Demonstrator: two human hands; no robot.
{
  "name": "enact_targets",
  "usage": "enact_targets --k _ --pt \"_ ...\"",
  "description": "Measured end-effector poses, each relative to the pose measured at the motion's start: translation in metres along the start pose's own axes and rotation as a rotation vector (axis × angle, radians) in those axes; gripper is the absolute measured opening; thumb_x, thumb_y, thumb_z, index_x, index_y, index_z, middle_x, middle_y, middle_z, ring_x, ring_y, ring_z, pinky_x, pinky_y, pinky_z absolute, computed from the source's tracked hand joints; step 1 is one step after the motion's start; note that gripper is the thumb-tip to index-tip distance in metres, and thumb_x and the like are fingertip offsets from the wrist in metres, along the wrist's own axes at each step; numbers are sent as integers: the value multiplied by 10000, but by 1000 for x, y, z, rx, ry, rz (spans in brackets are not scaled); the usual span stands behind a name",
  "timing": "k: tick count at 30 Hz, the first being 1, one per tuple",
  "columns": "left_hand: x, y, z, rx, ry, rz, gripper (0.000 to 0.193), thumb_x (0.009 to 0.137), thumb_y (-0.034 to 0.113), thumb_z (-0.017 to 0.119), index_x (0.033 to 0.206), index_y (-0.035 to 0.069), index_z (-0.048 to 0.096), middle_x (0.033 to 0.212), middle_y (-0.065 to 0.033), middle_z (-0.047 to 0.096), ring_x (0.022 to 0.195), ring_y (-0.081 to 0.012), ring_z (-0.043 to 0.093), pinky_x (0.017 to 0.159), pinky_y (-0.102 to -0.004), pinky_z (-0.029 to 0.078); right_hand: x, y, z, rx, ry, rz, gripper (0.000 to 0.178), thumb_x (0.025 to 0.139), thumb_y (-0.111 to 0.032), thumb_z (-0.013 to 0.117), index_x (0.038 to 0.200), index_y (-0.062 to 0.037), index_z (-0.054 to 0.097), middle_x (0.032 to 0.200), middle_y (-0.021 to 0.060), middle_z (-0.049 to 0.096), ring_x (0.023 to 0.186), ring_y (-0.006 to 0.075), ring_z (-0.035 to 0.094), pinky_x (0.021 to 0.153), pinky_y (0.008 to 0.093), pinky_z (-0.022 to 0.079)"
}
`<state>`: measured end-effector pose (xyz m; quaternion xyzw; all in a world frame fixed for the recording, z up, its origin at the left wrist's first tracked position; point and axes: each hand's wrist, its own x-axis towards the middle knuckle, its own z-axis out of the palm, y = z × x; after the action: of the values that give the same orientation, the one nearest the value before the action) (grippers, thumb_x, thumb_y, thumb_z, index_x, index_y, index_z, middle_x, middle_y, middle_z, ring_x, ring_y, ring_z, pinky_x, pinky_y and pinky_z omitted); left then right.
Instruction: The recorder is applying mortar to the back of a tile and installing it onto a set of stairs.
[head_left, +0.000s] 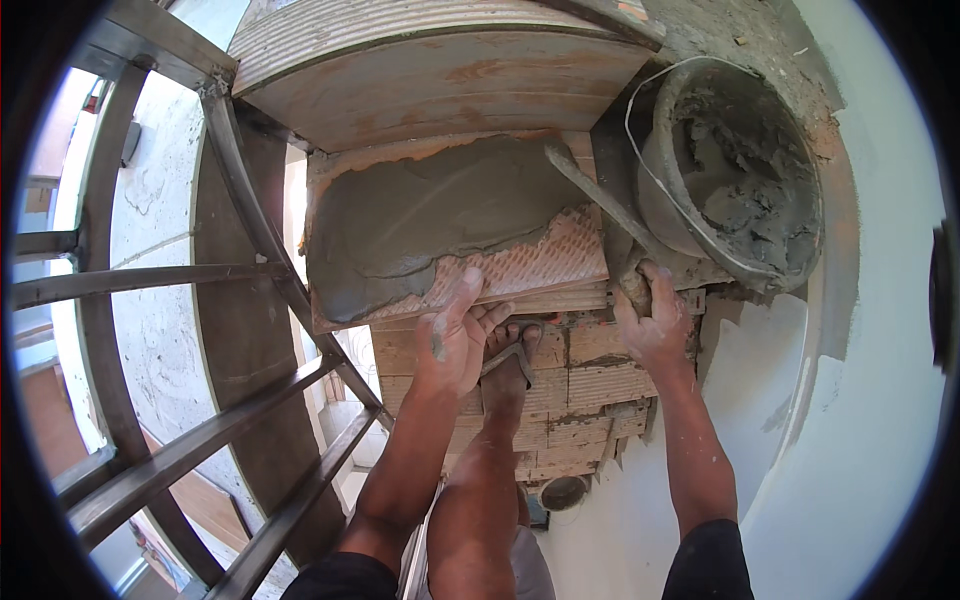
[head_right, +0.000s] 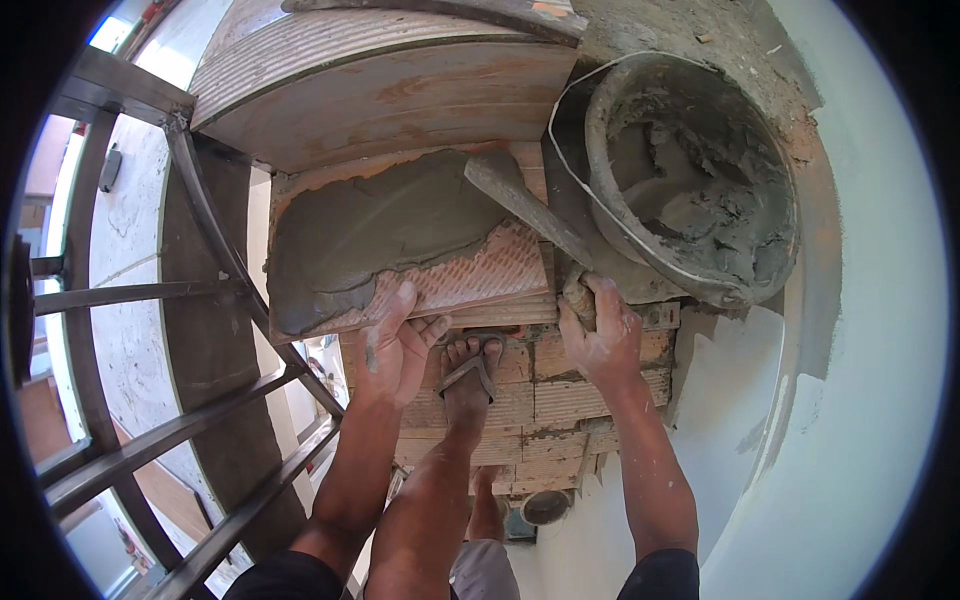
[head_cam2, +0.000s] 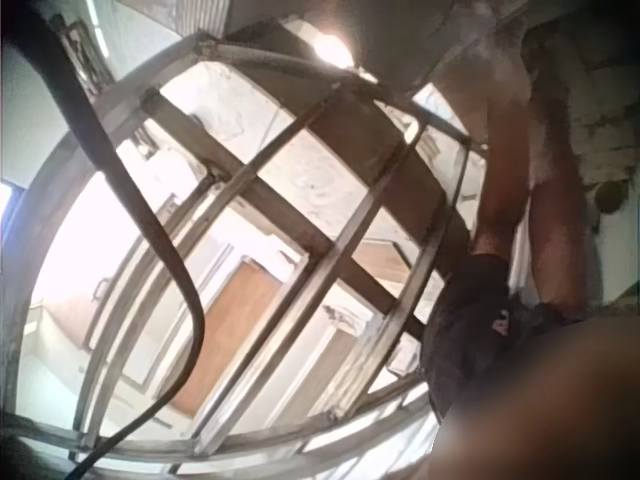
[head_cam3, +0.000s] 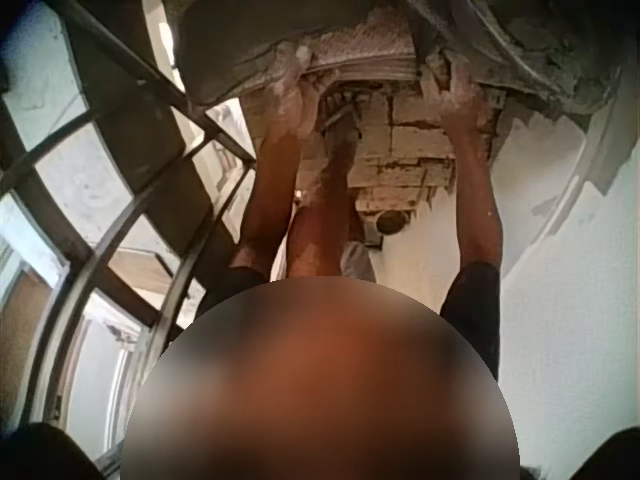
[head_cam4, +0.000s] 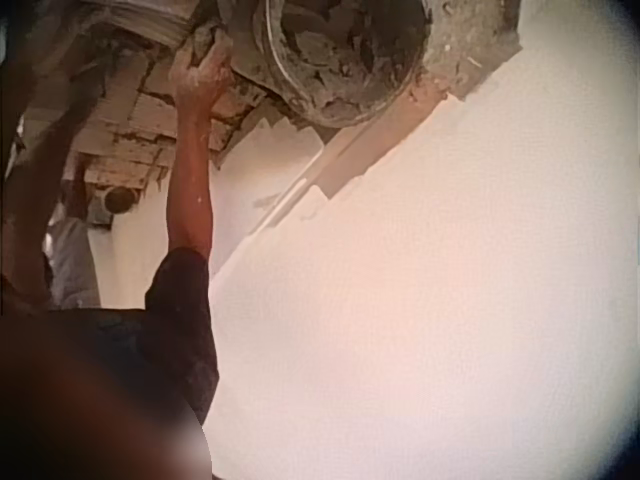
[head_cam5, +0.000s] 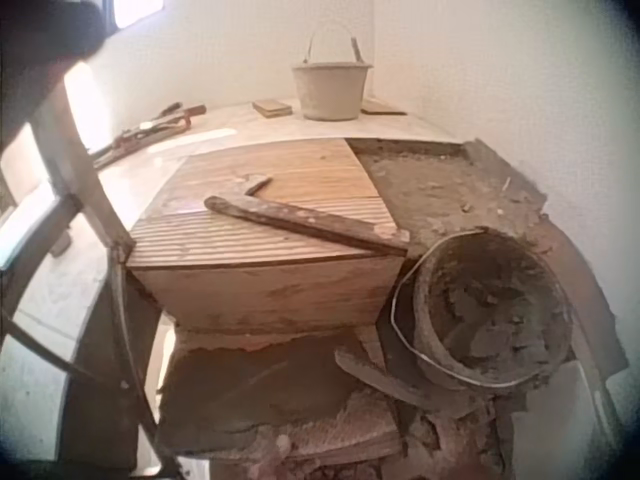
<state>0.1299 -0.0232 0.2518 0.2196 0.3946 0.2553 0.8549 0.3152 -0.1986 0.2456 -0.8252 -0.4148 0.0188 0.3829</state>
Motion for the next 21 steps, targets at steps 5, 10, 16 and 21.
enact_targets --k 5,10,16,21 --pt "-12 -2 -21 -114 -165 -7 333 1060 192 545 1283 -55 566 1305 -162 625 1260 -302 606 1098 -557 470 -2 6 1 -36 66 -83 354 830 -30 758 1145 10 601 944 221 681 805 410 680 705 428 548" --pt "-47 -1 -23 -101 -257 8 357 1070 161 467 1301 -109 507 1319 -258 608 1207 -379 645 1042 -572 538 -28 5 -12 -132 101 -183 359 785 16 748 1122 16 624 937 215 662 770 424 652 641 444 527" --pt "-68 -10 -18 -150 -396 5 374 1033 111 460 1303 -147 489 1310 -287 610 1178 -413 655 994 -557 578 -64 -7 -46 -137 25 -167 451 687 79 708 1130 15 656 936 196 658 805 393 644 657 456 517" --pt "-85 -32 -28 -232 -395 -114 433 1021 124 472 1363 -141 453 1316 -299 609 1202 -429 637 1034 -574 543 -95 5 -76 -253 41 -179 521 636 116 668 1144 0 672 965 169 678 851 355 670 690 446 545"
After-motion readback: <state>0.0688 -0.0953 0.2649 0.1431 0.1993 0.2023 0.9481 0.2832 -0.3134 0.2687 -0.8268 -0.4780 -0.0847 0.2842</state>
